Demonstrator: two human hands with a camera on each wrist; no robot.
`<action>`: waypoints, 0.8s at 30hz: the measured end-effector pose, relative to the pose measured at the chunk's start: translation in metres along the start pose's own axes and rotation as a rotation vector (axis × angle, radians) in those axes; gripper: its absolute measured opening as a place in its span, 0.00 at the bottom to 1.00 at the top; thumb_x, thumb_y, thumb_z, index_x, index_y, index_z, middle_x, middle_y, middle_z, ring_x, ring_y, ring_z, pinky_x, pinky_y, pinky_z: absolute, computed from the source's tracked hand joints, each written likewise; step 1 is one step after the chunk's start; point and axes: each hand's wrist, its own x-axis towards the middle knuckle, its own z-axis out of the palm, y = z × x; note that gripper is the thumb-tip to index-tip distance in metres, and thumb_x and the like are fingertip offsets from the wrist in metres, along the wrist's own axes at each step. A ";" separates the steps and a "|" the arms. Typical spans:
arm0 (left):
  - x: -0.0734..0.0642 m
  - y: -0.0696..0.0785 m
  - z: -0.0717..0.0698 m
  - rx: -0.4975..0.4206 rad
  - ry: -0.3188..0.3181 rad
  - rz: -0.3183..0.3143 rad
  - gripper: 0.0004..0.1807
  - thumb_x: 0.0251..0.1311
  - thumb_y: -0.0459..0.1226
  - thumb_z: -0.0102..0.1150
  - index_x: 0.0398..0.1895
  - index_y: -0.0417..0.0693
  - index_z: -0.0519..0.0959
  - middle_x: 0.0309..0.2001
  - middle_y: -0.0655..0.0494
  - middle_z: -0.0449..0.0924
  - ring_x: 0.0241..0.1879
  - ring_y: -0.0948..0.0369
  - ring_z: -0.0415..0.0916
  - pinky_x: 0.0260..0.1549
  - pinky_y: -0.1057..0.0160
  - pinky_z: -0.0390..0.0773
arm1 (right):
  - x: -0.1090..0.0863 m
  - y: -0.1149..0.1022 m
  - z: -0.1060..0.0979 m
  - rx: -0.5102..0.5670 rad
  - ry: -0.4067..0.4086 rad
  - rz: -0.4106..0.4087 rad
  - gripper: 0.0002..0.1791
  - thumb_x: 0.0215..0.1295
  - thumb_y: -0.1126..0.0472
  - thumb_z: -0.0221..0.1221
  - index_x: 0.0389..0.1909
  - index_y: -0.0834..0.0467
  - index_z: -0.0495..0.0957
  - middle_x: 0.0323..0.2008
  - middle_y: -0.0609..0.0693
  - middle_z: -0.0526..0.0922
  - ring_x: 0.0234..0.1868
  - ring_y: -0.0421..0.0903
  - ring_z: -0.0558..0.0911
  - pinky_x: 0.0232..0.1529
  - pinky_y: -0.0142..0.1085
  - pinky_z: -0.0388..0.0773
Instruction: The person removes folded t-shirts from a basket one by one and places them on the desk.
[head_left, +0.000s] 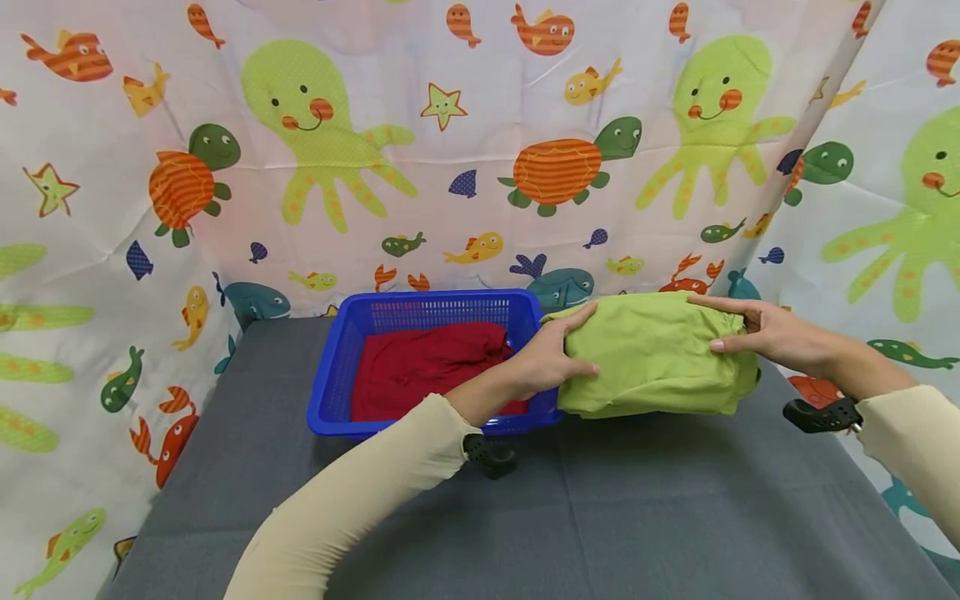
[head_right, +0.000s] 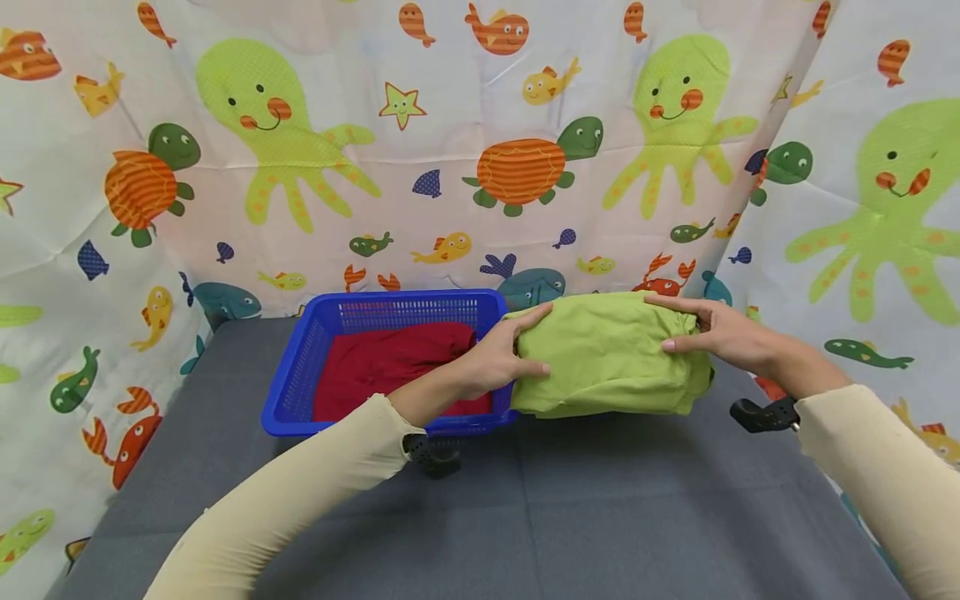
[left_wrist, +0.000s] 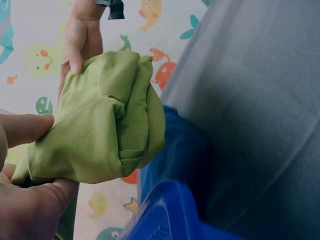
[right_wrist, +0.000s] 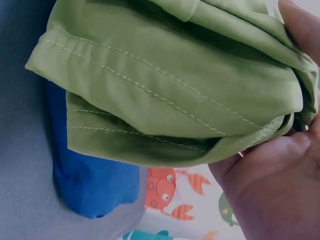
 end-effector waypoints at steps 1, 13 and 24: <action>0.001 0.000 0.003 -0.009 -0.001 -0.003 0.52 0.59 0.23 0.65 0.82 0.59 0.51 0.79 0.51 0.52 0.61 0.60 0.65 0.57 0.60 0.78 | -0.001 0.002 -0.001 -0.003 -0.003 0.002 0.42 0.72 0.58 0.61 0.81 0.40 0.51 0.76 0.57 0.54 0.54 0.22 0.69 0.48 0.24 0.75; 0.011 -0.014 0.033 0.005 -0.044 -0.026 0.52 0.60 0.24 0.65 0.82 0.61 0.49 0.80 0.53 0.51 0.66 0.60 0.66 0.60 0.61 0.76 | -0.021 0.035 -0.002 0.026 -0.057 -0.020 0.42 0.75 0.62 0.56 0.82 0.44 0.47 0.78 0.49 0.49 0.57 0.12 0.64 0.50 0.22 0.75; 0.020 -0.024 0.068 -0.035 -0.070 -0.025 0.52 0.59 0.25 0.67 0.81 0.62 0.52 0.80 0.56 0.54 0.69 0.62 0.65 0.59 0.67 0.75 | -0.040 0.065 -0.008 0.006 -0.069 0.059 0.42 0.76 0.59 0.55 0.82 0.45 0.44 0.80 0.62 0.39 0.54 0.13 0.68 0.48 0.28 0.81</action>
